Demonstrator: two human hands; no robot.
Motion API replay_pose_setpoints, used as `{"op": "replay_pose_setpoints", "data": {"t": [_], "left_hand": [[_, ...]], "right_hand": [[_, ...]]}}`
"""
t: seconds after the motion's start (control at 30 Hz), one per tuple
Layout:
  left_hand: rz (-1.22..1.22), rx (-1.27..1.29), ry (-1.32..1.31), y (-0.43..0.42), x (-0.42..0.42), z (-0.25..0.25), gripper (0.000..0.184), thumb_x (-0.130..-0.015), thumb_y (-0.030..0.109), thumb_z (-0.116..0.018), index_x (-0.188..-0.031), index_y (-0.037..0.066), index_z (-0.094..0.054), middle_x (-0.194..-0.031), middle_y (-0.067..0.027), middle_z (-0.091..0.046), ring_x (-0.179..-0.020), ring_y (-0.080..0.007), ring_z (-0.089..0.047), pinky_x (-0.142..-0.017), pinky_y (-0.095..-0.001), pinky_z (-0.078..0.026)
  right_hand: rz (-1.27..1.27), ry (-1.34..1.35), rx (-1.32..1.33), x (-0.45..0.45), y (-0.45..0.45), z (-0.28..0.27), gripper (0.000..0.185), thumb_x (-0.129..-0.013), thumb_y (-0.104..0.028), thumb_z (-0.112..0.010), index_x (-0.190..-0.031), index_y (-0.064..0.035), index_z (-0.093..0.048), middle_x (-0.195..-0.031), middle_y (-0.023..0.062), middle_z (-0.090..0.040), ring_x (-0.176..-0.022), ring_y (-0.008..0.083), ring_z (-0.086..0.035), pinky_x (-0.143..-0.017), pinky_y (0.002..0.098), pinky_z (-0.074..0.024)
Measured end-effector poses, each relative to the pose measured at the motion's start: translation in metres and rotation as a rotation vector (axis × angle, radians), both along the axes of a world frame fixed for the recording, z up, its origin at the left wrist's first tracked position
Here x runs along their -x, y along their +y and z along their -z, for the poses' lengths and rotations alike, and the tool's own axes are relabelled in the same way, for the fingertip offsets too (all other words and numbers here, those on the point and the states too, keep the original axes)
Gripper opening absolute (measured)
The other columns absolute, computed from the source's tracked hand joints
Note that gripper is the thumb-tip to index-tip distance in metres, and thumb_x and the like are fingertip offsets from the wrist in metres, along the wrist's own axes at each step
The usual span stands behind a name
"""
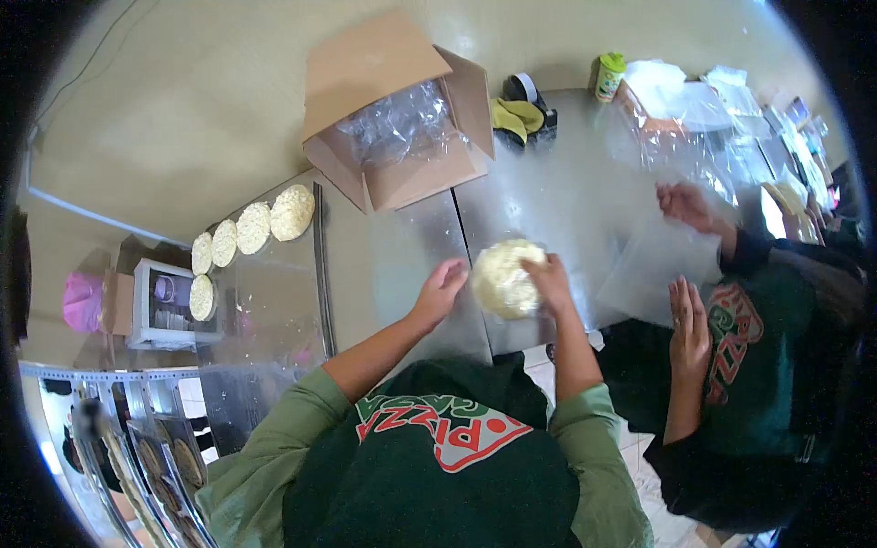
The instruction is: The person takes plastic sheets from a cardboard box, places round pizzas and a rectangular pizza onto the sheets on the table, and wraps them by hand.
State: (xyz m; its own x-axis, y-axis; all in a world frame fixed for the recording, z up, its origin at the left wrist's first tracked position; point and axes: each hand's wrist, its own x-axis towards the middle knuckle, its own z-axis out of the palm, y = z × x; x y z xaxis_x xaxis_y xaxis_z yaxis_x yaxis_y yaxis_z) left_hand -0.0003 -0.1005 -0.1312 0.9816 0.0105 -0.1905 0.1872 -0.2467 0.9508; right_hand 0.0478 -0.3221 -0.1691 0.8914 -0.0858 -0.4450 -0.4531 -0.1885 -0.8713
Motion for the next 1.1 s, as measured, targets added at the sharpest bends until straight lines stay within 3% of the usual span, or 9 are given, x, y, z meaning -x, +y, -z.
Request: {"op": "replay_pose_setpoints", "data": {"t": [0.1,0.17,0.33,0.37,0.57,0.73,0.87,0.97,1.1], "left_hand": [[-0.129,-0.458,-0.696,0.003,-0.057,-0.067,0.032,-0.079,0.018,-0.061,-0.106,0.005,-0.052,-0.110,-0.0180,-0.049,-0.103,-0.0336,-0.046,-0.090,-0.0391,-0.037],[-0.174,-0.727,-0.870,0.022,-0.098,-0.101,0.039,-0.076,0.017,-0.064,-0.110,0.006,-0.050,-0.117,-0.0183,-0.044,-0.104,-0.0370,-0.043,-0.089,-0.0422,-0.037],[-0.479,-1.099,-0.309,0.046,-0.161,-0.131,0.063,-0.074,0.018,-0.066,-0.126,0.005,-0.033,-0.120,-0.0214,-0.039,-0.118,-0.0341,-0.032,-0.095,-0.0448,-0.031],[-0.457,-0.916,-0.368,0.062,-0.173,-0.112,0.066,-0.075,0.008,-0.061,-0.131,0.005,-0.025,-0.119,-0.0228,-0.039,-0.118,-0.0357,-0.033,-0.094,-0.0419,-0.033],[-0.501,-0.181,-0.560,0.069,-0.109,-0.112,0.057,-0.077,-0.008,-0.046,-0.129,0.001,-0.024,-0.109,-0.0133,-0.041,-0.097,-0.0207,-0.045,-0.085,-0.0294,-0.037],[-0.533,-0.148,-0.723,0.059,-0.065,-0.123,0.051,-0.076,-0.010,-0.043,-0.125,0.000,-0.029,-0.093,-0.0064,-0.041,-0.081,-0.0142,-0.042,-0.077,-0.0243,-0.037],[-0.476,-0.236,-0.556,0.078,-0.024,-0.134,0.044,-0.076,-0.009,-0.049,-0.119,0.001,-0.040,-0.088,-0.0030,-0.039,-0.073,-0.0091,-0.037,-0.064,-0.0231,-0.035],[-0.458,-0.100,-0.523,0.111,0.004,-0.129,0.033,-0.083,0.003,-0.051,-0.115,0.004,-0.046,-0.078,0.0010,-0.038,-0.063,-0.0063,-0.034,-0.054,-0.0200,-0.030],[-0.566,0.562,-0.169,0.150,0.039,-0.135,0.040,-0.092,0.036,-0.041,-0.115,0.004,-0.049,-0.066,0.0027,-0.038,-0.051,-0.0064,-0.034,-0.043,-0.0209,-0.026]], "right_hand": [[0.104,-0.092,0.043,-0.017,-0.066,0.007,0.045,-0.075,-0.023,-0.069,-0.104,0.0042,-0.050,-0.087,0.0127,-0.061,-0.074,0.0193,-0.059,-0.065,0.0301,-0.0483],[0.098,-0.219,0.186,-0.043,-0.131,0.080,0.047,-0.076,-0.022,-0.068,-0.108,0.0049,-0.047,-0.092,0.0137,-0.059,-0.081,0.0207,-0.057,-0.070,0.0311,-0.0467],[0.218,-0.568,0.896,-0.043,-0.131,0.041,0.047,-0.074,-0.016,-0.065,-0.113,0.0014,-0.047,-0.111,0.0202,-0.050,-0.098,0.0300,-0.050,-0.084,0.0390,-0.0400],[0.147,-0.580,0.867,-0.039,-0.124,0.045,0.056,-0.073,-0.016,-0.063,-0.123,-0.0043,-0.041,-0.123,0.0228,-0.040,-0.113,0.0376,-0.038,-0.095,0.0447,-0.0295],[-0.139,-0.809,0.678,0.003,0.015,-0.063,0.058,-0.072,-0.014,-0.065,-0.125,-0.0084,-0.042,-0.131,0.0232,-0.032,-0.120,0.0391,-0.033,-0.098,0.0445,-0.0283],[-0.507,-1.160,0.463,-0.034,0.126,-0.174,0.073,-0.063,-0.014,-0.073,-0.128,-0.0133,-0.040,-0.132,0.0221,-0.032,-0.119,0.0391,-0.035,-0.098,0.0442,-0.0292],[-0.619,-1.090,0.686,-0.101,0.195,-0.157,0.059,-0.074,-0.020,-0.064,-0.128,-0.0148,-0.040,-0.134,0.0155,-0.034,-0.125,0.0309,-0.032,-0.102,0.0504,-0.0239],[-0.619,-0.935,0.874,-0.150,0.218,-0.127,0.039,-0.086,-0.030,-0.048,-0.122,-0.0145,-0.048,-0.134,0.0122,-0.037,-0.127,0.0274,-0.030,-0.103,0.0523,-0.0208],[-0.637,-0.696,0.930,-0.181,0.231,-0.134,0.036,-0.087,-0.033,-0.044,-0.117,-0.0131,-0.053,-0.134,0.0127,-0.038,-0.126,0.0265,-0.031,-0.102,0.0534,-0.0214]]}}
